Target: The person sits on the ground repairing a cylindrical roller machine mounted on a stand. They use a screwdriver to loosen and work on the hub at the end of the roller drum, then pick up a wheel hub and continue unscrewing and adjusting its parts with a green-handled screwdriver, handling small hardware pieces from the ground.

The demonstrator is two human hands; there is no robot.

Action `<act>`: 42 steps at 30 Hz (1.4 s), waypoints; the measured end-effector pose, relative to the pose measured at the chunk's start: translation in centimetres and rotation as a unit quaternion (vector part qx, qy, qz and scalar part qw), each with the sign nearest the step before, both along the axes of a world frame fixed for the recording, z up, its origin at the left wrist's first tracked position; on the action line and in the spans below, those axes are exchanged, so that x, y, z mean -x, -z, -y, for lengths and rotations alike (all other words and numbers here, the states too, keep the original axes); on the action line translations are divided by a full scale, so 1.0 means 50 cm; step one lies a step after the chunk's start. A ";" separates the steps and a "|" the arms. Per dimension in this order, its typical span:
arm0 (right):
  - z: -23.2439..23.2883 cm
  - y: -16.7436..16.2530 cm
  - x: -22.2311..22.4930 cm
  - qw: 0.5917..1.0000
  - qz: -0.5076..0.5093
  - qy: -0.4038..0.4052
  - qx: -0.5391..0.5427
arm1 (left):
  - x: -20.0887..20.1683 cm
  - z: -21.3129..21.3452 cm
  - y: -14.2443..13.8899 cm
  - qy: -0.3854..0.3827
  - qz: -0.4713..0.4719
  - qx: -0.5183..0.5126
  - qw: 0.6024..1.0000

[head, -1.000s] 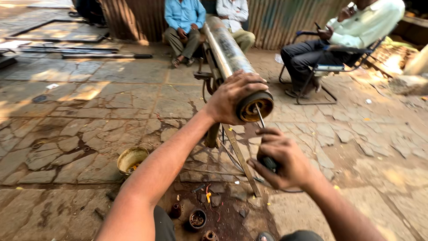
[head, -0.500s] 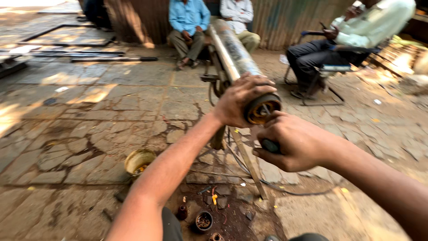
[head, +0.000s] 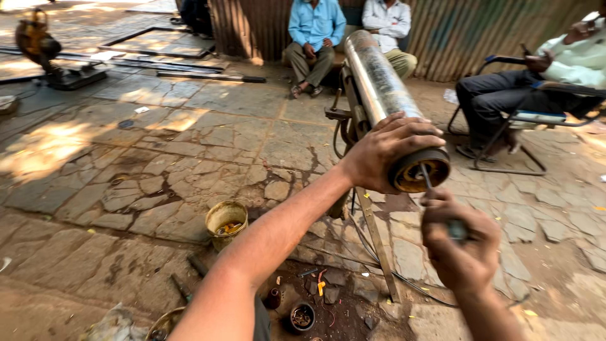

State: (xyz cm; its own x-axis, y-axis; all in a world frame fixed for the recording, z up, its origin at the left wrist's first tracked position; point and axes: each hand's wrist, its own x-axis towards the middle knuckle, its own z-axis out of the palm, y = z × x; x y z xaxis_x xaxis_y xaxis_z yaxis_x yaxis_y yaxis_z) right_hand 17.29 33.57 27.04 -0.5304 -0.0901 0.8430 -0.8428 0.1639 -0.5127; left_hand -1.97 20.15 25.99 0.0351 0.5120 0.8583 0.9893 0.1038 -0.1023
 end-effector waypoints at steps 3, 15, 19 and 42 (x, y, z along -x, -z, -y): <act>0.048 0.052 0.022 0.910 -0.092 -0.139 0.379 | 0.002 -0.023 0.009 -0.028 -0.007 0.000 1.000; -0.040 -0.020 -0.034 0.812 -0.383 0.336 -0.286 | -0.029 0.012 -0.005 -0.035 0.011 -0.018 0.999; -0.076 -0.057 -0.051 0.548 -0.338 0.326 -0.692 | -0.040 0.018 -0.008 -0.032 0.030 -0.022 0.999; -0.005 -0.161 -0.022 0.736 0.100 0.026 -0.669 | -0.028 0.031 -0.016 0.011 0.012 0.000 1.000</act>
State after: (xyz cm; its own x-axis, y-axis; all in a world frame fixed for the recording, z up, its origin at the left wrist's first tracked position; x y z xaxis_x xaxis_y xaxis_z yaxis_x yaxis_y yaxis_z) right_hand 18.37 33.82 35.06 -0.6640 -0.7437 -0.0774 -0.7470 0.6643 0.0256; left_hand -0.56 18.59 26.78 0.0251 0.5112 0.8591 0.9936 0.0819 -0.0778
